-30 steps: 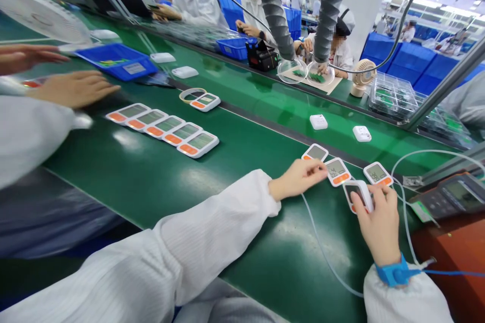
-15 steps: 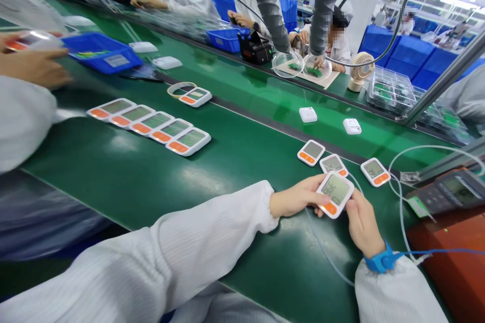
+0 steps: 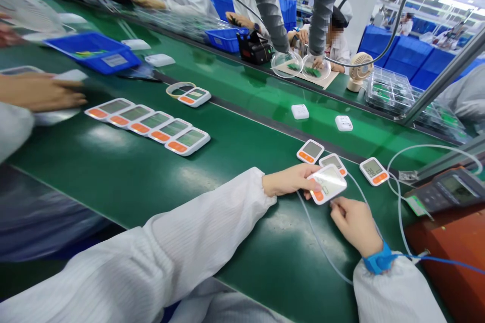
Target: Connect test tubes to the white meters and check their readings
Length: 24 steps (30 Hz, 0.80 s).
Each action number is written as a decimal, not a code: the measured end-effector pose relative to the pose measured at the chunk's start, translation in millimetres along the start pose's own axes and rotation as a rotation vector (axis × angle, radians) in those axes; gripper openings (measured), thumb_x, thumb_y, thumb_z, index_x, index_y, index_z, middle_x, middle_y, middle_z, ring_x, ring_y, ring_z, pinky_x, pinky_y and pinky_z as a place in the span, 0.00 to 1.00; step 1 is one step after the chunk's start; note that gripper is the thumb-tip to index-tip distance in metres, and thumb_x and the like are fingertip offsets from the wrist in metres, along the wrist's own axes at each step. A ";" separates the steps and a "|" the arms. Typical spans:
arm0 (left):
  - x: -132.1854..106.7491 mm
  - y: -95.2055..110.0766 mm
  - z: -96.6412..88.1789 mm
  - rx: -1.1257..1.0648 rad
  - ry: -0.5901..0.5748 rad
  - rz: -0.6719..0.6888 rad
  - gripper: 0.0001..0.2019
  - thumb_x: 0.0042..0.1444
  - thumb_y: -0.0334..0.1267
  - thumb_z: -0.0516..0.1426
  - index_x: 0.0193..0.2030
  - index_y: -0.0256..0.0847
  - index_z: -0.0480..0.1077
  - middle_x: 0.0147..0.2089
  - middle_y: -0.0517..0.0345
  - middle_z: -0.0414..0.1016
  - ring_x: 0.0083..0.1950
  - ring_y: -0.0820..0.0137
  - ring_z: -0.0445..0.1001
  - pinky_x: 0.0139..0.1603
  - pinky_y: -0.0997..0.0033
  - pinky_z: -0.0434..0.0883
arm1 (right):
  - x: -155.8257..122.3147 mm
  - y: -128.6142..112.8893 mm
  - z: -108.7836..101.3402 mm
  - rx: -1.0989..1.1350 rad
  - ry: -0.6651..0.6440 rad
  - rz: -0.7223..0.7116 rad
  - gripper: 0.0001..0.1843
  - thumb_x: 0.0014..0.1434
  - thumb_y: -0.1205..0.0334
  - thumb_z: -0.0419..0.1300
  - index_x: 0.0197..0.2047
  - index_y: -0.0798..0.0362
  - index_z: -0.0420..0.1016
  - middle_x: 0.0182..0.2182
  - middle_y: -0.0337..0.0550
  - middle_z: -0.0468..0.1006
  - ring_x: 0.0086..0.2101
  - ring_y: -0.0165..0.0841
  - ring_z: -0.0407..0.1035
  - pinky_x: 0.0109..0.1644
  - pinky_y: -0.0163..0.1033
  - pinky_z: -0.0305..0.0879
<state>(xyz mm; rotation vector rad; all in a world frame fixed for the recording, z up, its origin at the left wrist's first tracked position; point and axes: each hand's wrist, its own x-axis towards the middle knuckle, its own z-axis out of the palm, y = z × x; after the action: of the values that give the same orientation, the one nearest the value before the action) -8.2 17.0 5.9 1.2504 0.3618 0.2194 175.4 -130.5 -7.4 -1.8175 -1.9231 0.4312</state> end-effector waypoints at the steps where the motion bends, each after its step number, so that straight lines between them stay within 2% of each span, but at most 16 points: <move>1: 0.7 1.9 -5.1 0.001 0.060 0.033 0.23 0.45 0.44 0.68 0.46 0.35 0.71 0.34 0.56 0.76 0.26 0.78 0.70 0.26 0.77 0.66 | 0.5 -1.1 1.0 0.022 -0.070 -0.004 0.16 0.66 0.57 0.51 0.33 0.51 0.76 0.22 0.37 0.74 0.23 0.33 0.68 0.30 0.38 0.57; 3: 2.9 5.4 -19.0 0.005 0.233 0.134 0.22 0.47 0.44 0.67 0.46 0.34 0.71 0.33 0.56 0.76 0.25 0.78 0.68 0.26 0.78 0.64 | 1.5 -3.3 2.8 0.074 -0.127 -0.021 0.14 0.68 0.55 0.52 0.40 0.50 0.77 0.30 0.39 0.78 0.30 0.34 0.72 0.37 0.38 0.62; 5: 5.2 7.8 -37.0 0.033 0.441 0.256 0.21 0.47 0.42 0.66 0.46 0.34 0.71 0.33 0.57 0.75 0.24 0.80 0.66 0.25 0.78 0.63 | 2.2 -4.6 3.8 0.110 -0.085 -0.046 0.14 0.68 0.52 0.53 0.44 0.50 0.77 0.38 0.41 0.79 0.37 0.36 0.73 0.43 0.39 0.65; 7: 6.5 8.5 -56.7 0.094 0.618 0.340 0.20 0.47 0.40 0.65 0.45 0.34 0.71 0.32 0.58 0.75 0.24 0.80 0.64 0.24 0.79 0.62 | 2.6 -4.1 4.4 0.124 -0.011 -0.073 0.15 0.69 0.50 0.53 0.46 0.50 0.76 0.42 0.43 0.78 0.40 0.37 0.72 0.45 0.40 0.66; 10: 5.7 6.2 -83.1 0.278 0.795 0.314 0.17 0.52 0.41 0.60 0.46 0.34 0.72 0.31 0.57 0.74 0.23 0.79 0.65 0.23 0.77 0.63 | 2.9 -1.3 5.9 0.129 0.093 -0.058 0.17 0.69 0.48 0.52 0.47 0.50 0.76 0.43 0.44 0.77 0.34 0.35 0.71 0.39 0.40 0.66; 13: 3.8 1.9 -98.9 0.447 0.894 0.251 0.16 0.56 0.41 0.54 0.47 0.33 0.73 0.30 0.56 0.75 0.23 0.75 0.67 0.24 0.75 0.65 | 3.8 2.3 9.3 0.127 0.136 0.016 0.18 0.68 0.48 0.53 0.50 0.50 0.74 0.41 0.44 0.76 0.25 0.31 0.66 0.34 0.40 0.66; 15: 3.0 -0.3 -102.8 0.526 0.922 0.243 0.16 0.55 0.40 0.53 0.46 0.35 0.75 0.29 0.56 0.74 0.25 0.73 0.69 0.27 0.73 0.67 | 4.6 5.3 12.1 0.112 0.154 0.069 0.22 0.66 0.47 0.54 0.55 0.52 0.70 0.44 0.46 0.75 0.25 0.31 0.66 0.35 0.41 0.67; 18: 2.7 -2.5 -102.5 0.685 0.946 0.228 0.14 0.55 0.39 0.54 0.42 0.38 0.77 0.31 0.56 0.75 0.33 0.67 0.72 0.38 0.67 0.71 | 6.7 10.7 14.4 0.070 0.201 0.196 0.30 0.63 0.43 0.55 0.61 0.53 0.64 0.50 0.49 0.73 0.25 0.31 0.67 0.36 0.43 0.68; 22: 3.9 -5.1 -100.1 0.864 0.984 0.211 0.12 0.55 0.41 0.55 0.36 0.39 0.79 0.41 0.50 0.75 0.45 0.60 0.73 0.53 0.59 0.70 | 14.3 15.2 11.2 0.014 0.199 0.367 0.36 0.61 0.37 0.53 0.64 0.53 0.61 0.48 0.48 0.75 0.23 0.31 0.67 0.36 0.43 0.67; 24: 4.2 -4.8 -97.5 0.922 1.012 0.221 0.12 0.55 0.40 0.56 0.36 0.38 0.79 0.48 0.46 0.72 0.52 0.57 0.71 0.59 0.56 0.67 | 21.8 14.4 8.7 -0.063 0.218 0.393 0.35 0.61 0.37 0.53 0.60 0.55 0.65 0.43 0.48 0.76 0.29 0.37 0.70 0.38 0.44 0.67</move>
<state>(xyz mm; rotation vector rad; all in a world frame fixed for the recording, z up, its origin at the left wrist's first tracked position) -41.8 103.2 -25.6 2.0240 1.2971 0.9653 182.5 -107.0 -19.9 -2.1908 -1.4512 0.2836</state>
